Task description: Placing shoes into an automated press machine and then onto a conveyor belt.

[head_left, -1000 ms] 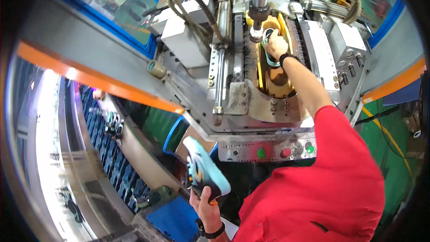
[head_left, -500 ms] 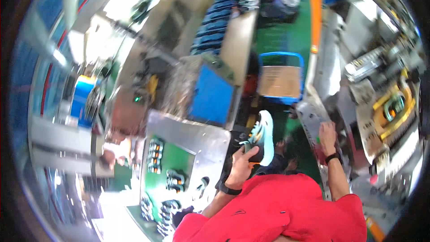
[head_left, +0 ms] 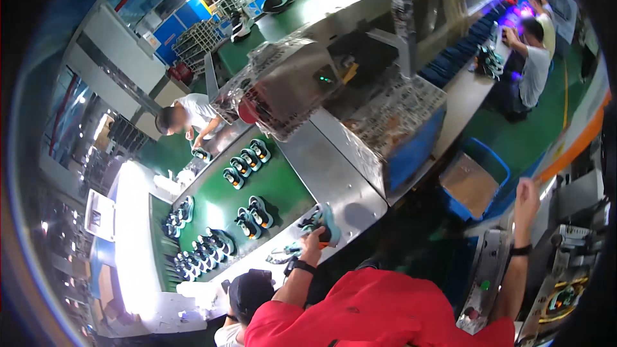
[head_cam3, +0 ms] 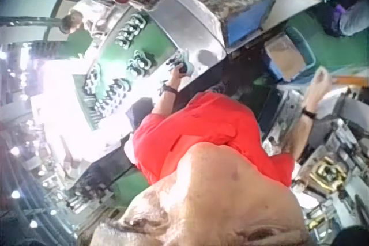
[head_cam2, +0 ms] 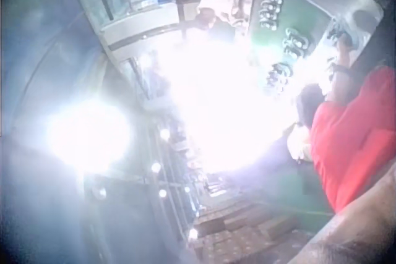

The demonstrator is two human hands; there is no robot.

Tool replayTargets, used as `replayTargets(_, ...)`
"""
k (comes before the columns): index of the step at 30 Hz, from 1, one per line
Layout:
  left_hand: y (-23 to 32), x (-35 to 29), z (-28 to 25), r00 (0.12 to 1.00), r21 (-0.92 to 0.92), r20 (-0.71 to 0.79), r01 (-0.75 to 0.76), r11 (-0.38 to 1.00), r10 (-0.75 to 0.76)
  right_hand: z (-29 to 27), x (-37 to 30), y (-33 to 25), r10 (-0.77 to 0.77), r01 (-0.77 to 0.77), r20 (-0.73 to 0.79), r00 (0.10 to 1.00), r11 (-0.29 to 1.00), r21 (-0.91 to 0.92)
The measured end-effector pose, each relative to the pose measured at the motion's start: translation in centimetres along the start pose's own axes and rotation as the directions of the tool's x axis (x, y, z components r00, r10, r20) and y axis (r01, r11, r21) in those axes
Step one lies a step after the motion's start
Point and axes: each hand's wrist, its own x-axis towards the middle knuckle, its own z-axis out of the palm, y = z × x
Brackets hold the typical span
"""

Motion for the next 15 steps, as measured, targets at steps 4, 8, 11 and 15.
replayTargets(4,2.9,9.6,-3.9,0.986,0.007,-0.139,-0.094,0.996,0.094,5.7,17.1,-15.8,-0.313,0.311,0.156,0.937,0.950,0.041)
replayTargets(8,7.7,16.2,-5.6,0.956,0.165,-0.248,-0.120,0.979,0.159,15.2,29.8,-30.5,-0.753,0.762,0.144,0.642,0.647,-0.016)
replayTargets(11,5.5,24.1,-8.5,0.773,0.579,-0.306,-0.313,0.753,0.556,23.9,37.2,-39.5,-0.834,0.864,0.265,0.485,0.503,0.001)
replayTargets(15,3.2,30.5,-7.1,0.762,0.713,-0.389,-0.106,0.693,0.518,35.9,44.4,-47.9,-0.780,0.905,0.479,0.404,0.415,-0.087)
